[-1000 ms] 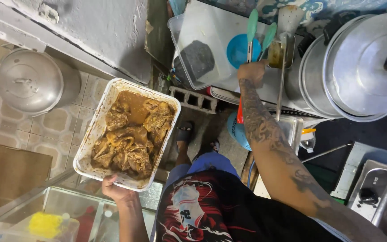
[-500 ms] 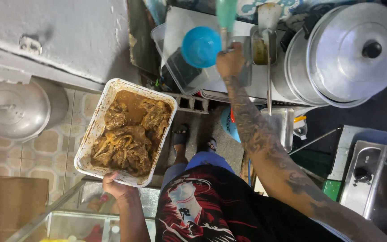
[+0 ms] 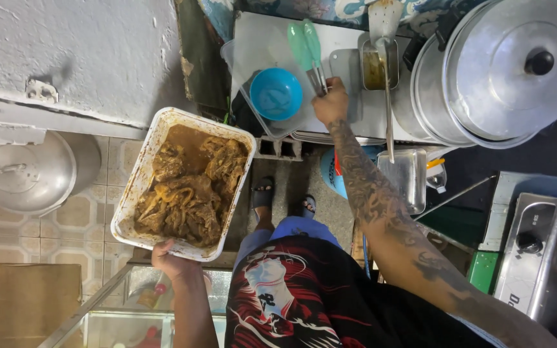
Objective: The person uses tongs to transfer marinated meat pieces from a white container into a wok filled with hot oil. They then stir the meat in the oil to cook it.
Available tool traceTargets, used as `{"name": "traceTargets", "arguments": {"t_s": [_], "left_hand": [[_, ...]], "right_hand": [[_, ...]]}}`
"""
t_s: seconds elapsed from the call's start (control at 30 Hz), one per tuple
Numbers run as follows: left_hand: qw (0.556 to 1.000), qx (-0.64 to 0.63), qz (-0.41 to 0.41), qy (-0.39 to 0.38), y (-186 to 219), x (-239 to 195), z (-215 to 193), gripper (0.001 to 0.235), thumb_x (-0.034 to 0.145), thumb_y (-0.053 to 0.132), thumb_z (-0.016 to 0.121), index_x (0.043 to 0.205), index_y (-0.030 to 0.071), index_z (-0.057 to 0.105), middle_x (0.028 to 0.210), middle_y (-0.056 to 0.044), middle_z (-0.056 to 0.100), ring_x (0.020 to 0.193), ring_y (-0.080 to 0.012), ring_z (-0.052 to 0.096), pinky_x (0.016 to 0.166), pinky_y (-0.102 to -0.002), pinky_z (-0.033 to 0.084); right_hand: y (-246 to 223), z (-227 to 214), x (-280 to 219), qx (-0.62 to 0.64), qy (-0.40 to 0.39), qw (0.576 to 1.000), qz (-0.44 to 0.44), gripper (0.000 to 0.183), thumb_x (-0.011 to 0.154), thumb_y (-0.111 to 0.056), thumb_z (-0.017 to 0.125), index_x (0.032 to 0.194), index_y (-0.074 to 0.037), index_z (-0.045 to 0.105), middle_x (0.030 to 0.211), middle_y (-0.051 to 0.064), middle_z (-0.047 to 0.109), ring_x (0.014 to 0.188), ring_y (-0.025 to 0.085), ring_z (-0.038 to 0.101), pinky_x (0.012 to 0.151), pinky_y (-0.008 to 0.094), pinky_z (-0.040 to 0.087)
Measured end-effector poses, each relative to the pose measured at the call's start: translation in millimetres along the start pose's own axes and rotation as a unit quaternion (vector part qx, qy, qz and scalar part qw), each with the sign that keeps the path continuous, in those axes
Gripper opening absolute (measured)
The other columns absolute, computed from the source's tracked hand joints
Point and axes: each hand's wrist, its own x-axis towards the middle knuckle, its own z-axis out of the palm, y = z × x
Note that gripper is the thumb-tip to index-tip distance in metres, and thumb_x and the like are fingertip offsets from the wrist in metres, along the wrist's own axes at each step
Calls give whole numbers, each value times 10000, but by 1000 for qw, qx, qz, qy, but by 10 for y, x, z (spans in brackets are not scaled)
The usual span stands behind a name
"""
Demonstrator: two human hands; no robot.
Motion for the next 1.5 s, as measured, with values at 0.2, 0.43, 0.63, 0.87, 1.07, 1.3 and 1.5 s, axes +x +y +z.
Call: {"name": "traceTargets", "arguments": {"t_s": [0.2, 0.43, 0.63, 0.87, 1.07, 1.3, 1.5], "left_hand": [[991, 44, -34, 118, 174, -331, 1017, 1030, 491, 246, 589, 1406, 133, 130, 1423, -240, 151, 1310, -398, 136, 1073, -552, 16], [992, -28, -95, -81, -391, 113, 1188, 645, 454, 110, 552, 1098, 98, 587, 955, -148, 620, 846, -325, 626, 789, -457, 515], [984, 10, -89, -156, -1054, 177, 1806, 494, 636, 3, 544, 1127, 12, 498, 970, -193, 586, 896, -380, 583, 801, -612, 479], [985, 71, -88, -130, -1564, 99, 2235, 832, 724, -99, 476, 1379, 142, 22, 1151, -172, 308, 807, -236, 413, 767, -538, 347], [971, 182, -77, -133, -2049, 506, 1911, 703, 781, 21, 574, 1352, 40, 165, 1252, -234, 235, 963, -297, 453, 735, -467, 462], [914, 249, -128, -292, -1237, -528, 1485, 608, 801, 315, 625, 1241, -40, 402, 1018, -192, 558, 899, -270, 594, 806, -371, 491], [973, 169, 27, -152, -1409, -417, 1052, 453, 721, 146, 738, 1126, 46, 561, 853, -161, 553, 698, -266, 622, 625, -361, 561]], "right_hand": [[-46, -669, -219, 97, 106, 985, -91, 287, 703, 94, 561, 960, -24, 513, 771, 205, 573, 792, 307, 596, 722, 379, 479], [322, -1526, -633, 181, 181, 963, -88, 344, 723, 129, 560, 975, -79, 452, 722, -2, 483, 680, 97, 514, 674, 185, 430], [635, -2118, -1240, 172, 290, 940, -50, 395, 720, 141, 613, 979, -97, 434, 753, 55, 568, 705, 115, 588, 668, 226, 483], [746, -2155, -1585, 148, 293, 942, -66, 349, 737, 130, 617, 981, -39, 433, 747, 103, 581, 696, 131, 582, 647, 261, 467], [359, -1964, -1636, 192, 261, 942, -91, 376, 739, 154, 591, 1020, -18, 411, 757, 100, 546, 718, 123, 550, 672, 287, 471], [118, -1383, -1475, 230, 187, 950, -94, 476, 737, 159, 587, 1086, -70, 359, 805, 36, 495, 725, 106, 504, 695, 225, 442], [108, -753, -1331, 206, 62, 964, -153, 445, 704, 133, 603, 1036, -93, 410, 741, 78, 548, 653, 137, 540, 598, 235, 445]]}}
